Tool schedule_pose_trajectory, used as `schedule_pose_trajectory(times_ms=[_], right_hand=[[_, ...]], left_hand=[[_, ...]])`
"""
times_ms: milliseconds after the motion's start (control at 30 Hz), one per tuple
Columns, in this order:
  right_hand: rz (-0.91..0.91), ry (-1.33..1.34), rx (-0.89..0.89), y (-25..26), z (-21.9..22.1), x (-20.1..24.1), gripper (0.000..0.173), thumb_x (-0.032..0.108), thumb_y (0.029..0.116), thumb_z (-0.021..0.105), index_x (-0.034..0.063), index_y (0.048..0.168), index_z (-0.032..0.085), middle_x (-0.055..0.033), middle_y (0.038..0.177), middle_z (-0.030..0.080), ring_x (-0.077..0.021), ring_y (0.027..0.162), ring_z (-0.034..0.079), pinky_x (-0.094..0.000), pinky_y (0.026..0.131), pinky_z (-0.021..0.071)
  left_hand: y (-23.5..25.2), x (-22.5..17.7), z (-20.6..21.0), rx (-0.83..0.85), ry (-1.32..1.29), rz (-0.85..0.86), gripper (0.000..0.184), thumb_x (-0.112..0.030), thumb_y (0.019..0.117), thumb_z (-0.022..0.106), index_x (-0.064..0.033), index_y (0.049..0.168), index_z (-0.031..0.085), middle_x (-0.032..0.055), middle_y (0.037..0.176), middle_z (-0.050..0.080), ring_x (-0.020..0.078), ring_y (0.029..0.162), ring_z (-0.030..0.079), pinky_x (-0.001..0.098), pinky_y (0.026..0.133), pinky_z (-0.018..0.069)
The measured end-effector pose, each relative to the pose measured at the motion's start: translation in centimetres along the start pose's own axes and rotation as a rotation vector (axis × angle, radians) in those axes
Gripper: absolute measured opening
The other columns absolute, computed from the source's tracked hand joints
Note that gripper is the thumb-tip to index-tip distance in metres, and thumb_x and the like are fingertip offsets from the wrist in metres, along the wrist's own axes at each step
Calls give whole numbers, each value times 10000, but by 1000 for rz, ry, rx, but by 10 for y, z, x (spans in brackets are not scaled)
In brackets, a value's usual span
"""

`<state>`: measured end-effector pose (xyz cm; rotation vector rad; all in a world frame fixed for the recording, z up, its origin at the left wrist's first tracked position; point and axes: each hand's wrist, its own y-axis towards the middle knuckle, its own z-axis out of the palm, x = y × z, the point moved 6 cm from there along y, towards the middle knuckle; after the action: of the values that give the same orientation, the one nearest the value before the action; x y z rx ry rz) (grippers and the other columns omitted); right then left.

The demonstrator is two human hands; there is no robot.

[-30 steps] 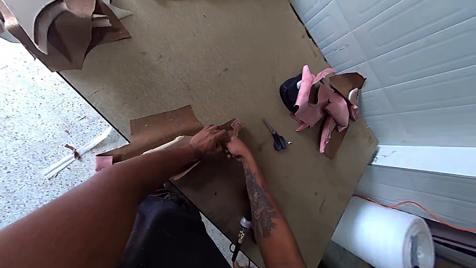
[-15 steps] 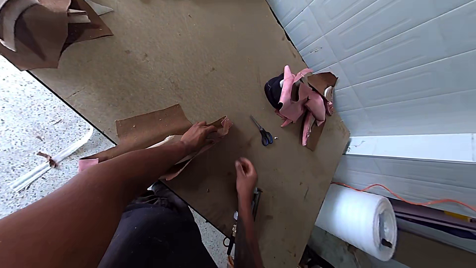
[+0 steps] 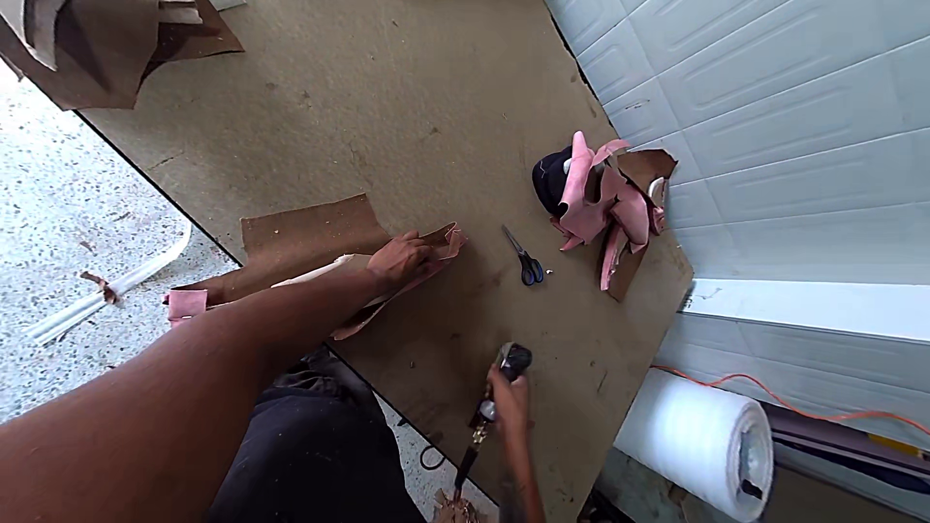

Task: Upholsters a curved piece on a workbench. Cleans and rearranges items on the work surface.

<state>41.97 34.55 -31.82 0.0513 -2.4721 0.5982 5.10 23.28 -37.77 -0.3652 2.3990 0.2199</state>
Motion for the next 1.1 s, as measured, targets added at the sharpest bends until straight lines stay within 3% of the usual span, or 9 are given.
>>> schedule_pose_trajectory(times_ms=[67,133,233,333,467,633,767,1033,1100], right_hand=[[-70,94,158,12,-2,43,270,164,945,684,-24,1137,659,-159,712,657,-249,501,596,-414,488,554],[-247,-33,312,21,8,98,219,182,943,646,65,1115,715,-122,703,668,-235,507,605,-418,512,565],[-523,-373,334,30,30,167,180,305,920,674,234,1065,753,-1,797,713,-176,591,646,-457,555,576],[-611,-424,389,50,59,198,140,288,904,689,251,1017,762,17,819,720,-156,594,641,-440,543,561],[-661,-462,427,58,79,210,98,238,900,696,245,969,765,39,832,725,-129,681,663,-434,600,561],[-617,-472,461,54,76,213,100,292,906,697,207,947,731,8,780,700,-155,653,657,-451,576,549],[-628,-493,500,43,84,212,69,268,883,692,235,909,747,33,752,694,-127,634,648,-420,564,550],[-616,-490,543,9,77,195,120,325,905,693,221,961,719,3,727,677,-157,564,623,-425,493,526],[-587,-500,480,3,71,184,125,304,916,684,236,1005,739,0,755,687,-169,584,630,-442,507,535]], left_hand=[[1,-2,2,-9,8,11,265,-353,1044,535,-158,1081,710,0,1121,692,218,1128,602,394,999,498],[1,0,1,-23,17,16,276,-361,1047,529,-157,1082,712,-4,1124,698,215,1131,605,391,1004,496],[2,2,2,-31,13,21,282,-359,1051,518,-155,1080,710,-5,1109,701,214,1123,604,391,1003,492],[3,2,1,-30,5,7,284,-371,1047,523,-165,1078,716,-12,1114,703,204,1123,607,382,1003,497],[1,2,-2,-42,-15,11,260,-341,1040,533,-159,1070,716,-15,1104,706,201,1118,608,376,1005,494],[3,1,0,-34,-22,16,246,-333,1043,534,-171,1077,716,-20,1092,704,196,1108,607,375,991,495],[3,1,-4,-27,-22,-6,268,-360,1046,525,-177,1057,719,-19,1065,700,198,1093,610,379,986,502],[4,-2,-2,-33,-14,24,235,-323,1035,556,-168,1088,724,-12,1072,707,201,1087,615,373,985,501],[3,-1,-1,-25,-27,22,215,-331,1028,576,-184,1087,722,-30,1069,703,184,1080,612,361,988,494]])
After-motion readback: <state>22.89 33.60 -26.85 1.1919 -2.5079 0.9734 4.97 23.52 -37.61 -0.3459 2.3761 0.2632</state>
